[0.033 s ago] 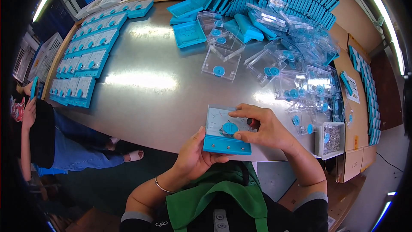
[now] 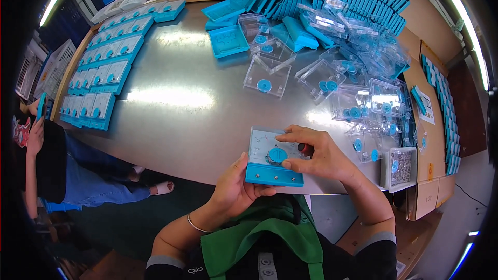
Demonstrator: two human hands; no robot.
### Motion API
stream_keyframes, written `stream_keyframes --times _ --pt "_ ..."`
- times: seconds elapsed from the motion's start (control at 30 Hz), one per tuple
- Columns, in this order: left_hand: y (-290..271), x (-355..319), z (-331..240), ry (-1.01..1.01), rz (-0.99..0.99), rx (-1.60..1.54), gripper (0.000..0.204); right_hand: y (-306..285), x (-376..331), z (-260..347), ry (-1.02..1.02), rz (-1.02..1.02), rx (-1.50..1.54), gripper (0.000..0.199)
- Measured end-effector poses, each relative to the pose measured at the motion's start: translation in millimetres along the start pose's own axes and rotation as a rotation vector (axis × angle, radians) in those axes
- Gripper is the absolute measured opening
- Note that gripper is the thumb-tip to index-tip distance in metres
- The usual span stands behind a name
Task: Assembling analog ammeters by attaching internal components and fitting them into plastic casings on an assembly line.
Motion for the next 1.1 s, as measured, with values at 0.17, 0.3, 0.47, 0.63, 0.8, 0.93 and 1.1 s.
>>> stream_keyframes --times 0.17,0.3,0.47,0.63,0.8,0.93,1.1 --pt "-1 0 2 0.010 -0.023 0.001 0.048 1 -3 -6 -0.012 0.018 0.026 0.049" --pt "2 -1 2 0.061 0.012 0.094 0.048 6 -12 -7 -0.067 0.007 0.021 0.049" --pt "7 -5 10 0.083 -0.017 0.298 0.046 8 -26 2 -0.194 -0.075 -0.182 0.051" --pt "0 -6 -2 0.196 -0.033 0.443 0.052 6 -35 15 -0.136 -0.207 -0.201 0.052" --pt "1 -5 -6 0.193 0.022 0.424 0.051 30 -42 -33 0.123 -0.069 0.416 0.036" --pt "-1 -11 -20 0.256 0.062 0.451 0.051 38 -29 -22 0.289 0.066 0.537 0.033" --pt "9 -2 -72 0.769 0.035 0.774 0.088 14 16 30 -0.121 -0.309 -0.052 0.034"
Point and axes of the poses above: each hand's wrist, its own x-axis towards the middle knuckle, its own y-axis out of the palm, z = x × y, the point moved 5 cm from there along x, towards the middle knuckle, and after that the axes turned 8 degrees about -x, right-handed, at the moved point
